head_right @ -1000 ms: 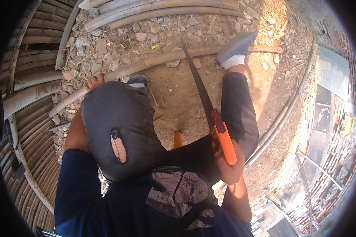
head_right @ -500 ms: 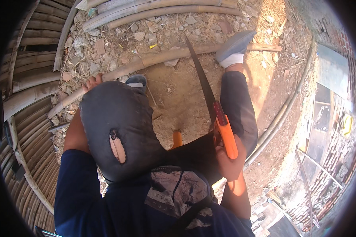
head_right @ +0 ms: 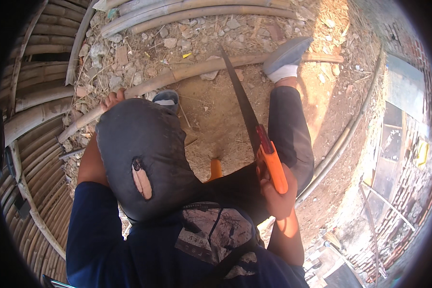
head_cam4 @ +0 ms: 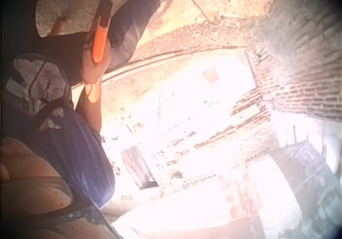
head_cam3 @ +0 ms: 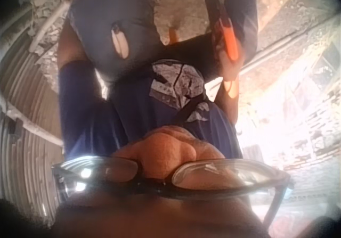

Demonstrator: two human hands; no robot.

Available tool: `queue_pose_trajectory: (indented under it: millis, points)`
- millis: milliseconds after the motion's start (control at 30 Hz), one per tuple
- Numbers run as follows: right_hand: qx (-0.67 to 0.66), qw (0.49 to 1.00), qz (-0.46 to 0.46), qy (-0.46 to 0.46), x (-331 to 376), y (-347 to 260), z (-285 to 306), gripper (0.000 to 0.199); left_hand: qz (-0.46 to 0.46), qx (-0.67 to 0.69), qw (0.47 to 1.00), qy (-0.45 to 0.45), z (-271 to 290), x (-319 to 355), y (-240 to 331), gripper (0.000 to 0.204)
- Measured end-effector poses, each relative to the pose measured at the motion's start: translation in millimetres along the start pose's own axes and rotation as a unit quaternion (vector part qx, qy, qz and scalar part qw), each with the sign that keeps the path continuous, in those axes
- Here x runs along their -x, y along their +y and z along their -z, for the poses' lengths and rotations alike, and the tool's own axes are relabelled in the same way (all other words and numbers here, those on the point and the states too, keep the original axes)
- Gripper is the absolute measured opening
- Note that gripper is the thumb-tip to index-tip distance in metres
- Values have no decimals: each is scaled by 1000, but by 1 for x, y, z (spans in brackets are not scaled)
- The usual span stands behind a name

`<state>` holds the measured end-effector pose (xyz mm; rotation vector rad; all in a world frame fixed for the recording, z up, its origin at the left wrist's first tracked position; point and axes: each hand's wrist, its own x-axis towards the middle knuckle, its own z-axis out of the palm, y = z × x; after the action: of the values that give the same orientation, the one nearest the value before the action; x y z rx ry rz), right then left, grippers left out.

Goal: The person saws a bamboo pole with a hand saw while holding the pole steady by hand.

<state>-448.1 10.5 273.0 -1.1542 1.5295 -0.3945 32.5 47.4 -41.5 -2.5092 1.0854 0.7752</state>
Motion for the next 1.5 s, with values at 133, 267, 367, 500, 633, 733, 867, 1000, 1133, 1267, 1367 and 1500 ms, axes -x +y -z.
queue_pose_trajectory:
  millis: [133,267,367,500,633,733,867,1000,1133,1267,1367,1500]
  points:
    - [2,1000,17,-4,7,-7,1,13,5,-6,1000,-21,8,6,2,92]
    - [11,1000,21,11,9,1,1,17,10,-14,1000,-20,7,6,4,92]
    - [6,1000,20,-8,3,0,-1,16,14,-15,1000,-17,10,7,8,90]
    - [-6,999,-10,-38,-18,1,-13,13,17,-2,1000,-13,11,6,8,88]
    - [28,998,3,-48,-7,11,-10,15,16,-11,1000,-22,10,6,2,89]
    - [4,999,-5,-50,-1,-5,-11,17,2,-7,1000,-15,4,2,1,88]
    - [48,998,22,-29,-23,15,-22,15,11,-4,999,-44,17,8,6,83]
    - [-23,998,-3,-65,-37,22,-19,5,12,10,999,-30,13,3,10,78]
    - [-50,998,-18,-41,2,16,-4,6,-8,8,999,33,1,4,-2,76]
    - [-54,996,-23,-64,-27,12,-5,7,-8,9,999,47,1,19,5,74]
    - [-9,998,14,-54,-66,17,-26,7,-13,17,998,53,6,22,13,71]
    - [50,997,2,-56,-46,13,-19,11,-7,12,997,81,2,19,10,68]
